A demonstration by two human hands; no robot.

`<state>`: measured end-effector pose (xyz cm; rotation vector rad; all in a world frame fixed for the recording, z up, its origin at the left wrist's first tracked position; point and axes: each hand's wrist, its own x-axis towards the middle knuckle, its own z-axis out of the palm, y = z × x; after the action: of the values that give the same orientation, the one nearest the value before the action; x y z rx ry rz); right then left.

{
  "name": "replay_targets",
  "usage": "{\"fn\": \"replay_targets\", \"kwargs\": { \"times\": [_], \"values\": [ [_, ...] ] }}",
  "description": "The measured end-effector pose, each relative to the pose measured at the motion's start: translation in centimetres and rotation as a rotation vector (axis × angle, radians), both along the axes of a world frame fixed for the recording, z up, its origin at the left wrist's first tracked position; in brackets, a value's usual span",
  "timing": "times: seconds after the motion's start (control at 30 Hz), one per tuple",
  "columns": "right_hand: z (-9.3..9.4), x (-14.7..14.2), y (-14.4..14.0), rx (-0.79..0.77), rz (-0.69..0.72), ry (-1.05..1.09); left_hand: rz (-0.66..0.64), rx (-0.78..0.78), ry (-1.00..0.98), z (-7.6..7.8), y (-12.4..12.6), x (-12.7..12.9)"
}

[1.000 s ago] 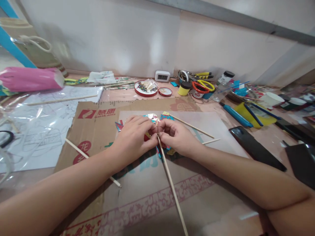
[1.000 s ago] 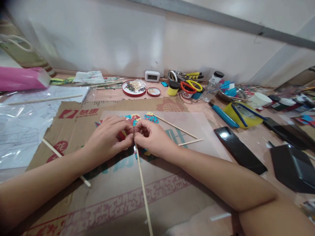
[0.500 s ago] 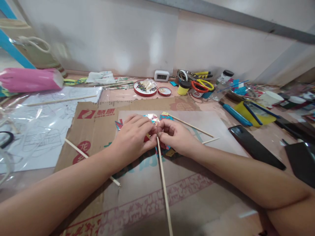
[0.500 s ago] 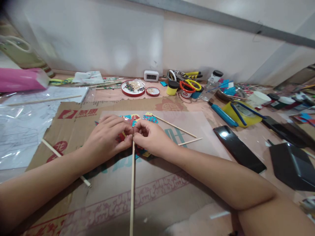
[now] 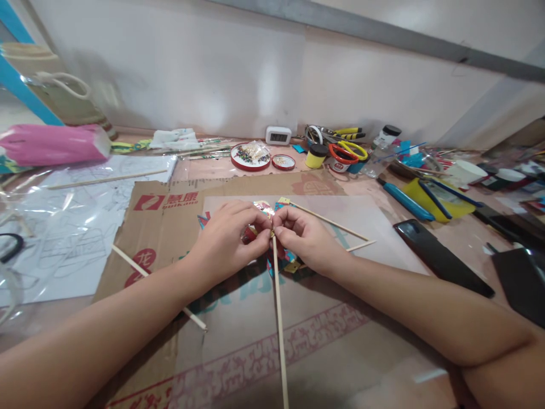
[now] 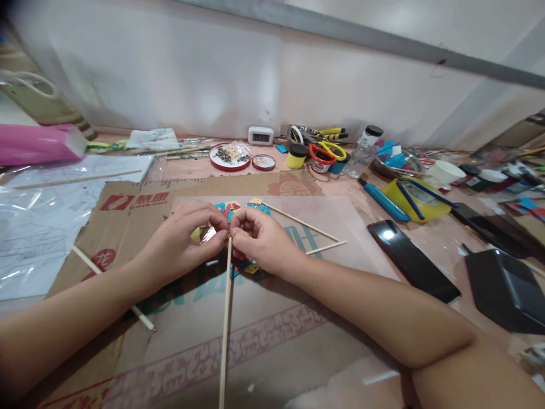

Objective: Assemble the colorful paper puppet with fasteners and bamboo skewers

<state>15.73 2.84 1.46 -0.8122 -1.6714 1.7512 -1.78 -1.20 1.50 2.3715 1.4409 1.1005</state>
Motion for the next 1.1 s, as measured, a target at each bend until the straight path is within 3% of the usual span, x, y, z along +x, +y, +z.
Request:
{"fn": "replay_targets", "kwargs": {
  "times": [0.53,0.87,1.1],
  "values": [
    [0.3,0.0,-0.1,0.059,-0.039,-0.003,0.003,0.020,0.016,0.2,-0.4,0.2],
    [-0.3,0.3,0.4,-0.199,0.071,0.110,0.016,0.180,0.105,-0.2,-0.2,-0.3],
    [-0.7,0.5,0.5,-0.232,0.105,0.129,0.028,0.270,0.199,-0.1,-0.3,-0.4]
  ]
}}
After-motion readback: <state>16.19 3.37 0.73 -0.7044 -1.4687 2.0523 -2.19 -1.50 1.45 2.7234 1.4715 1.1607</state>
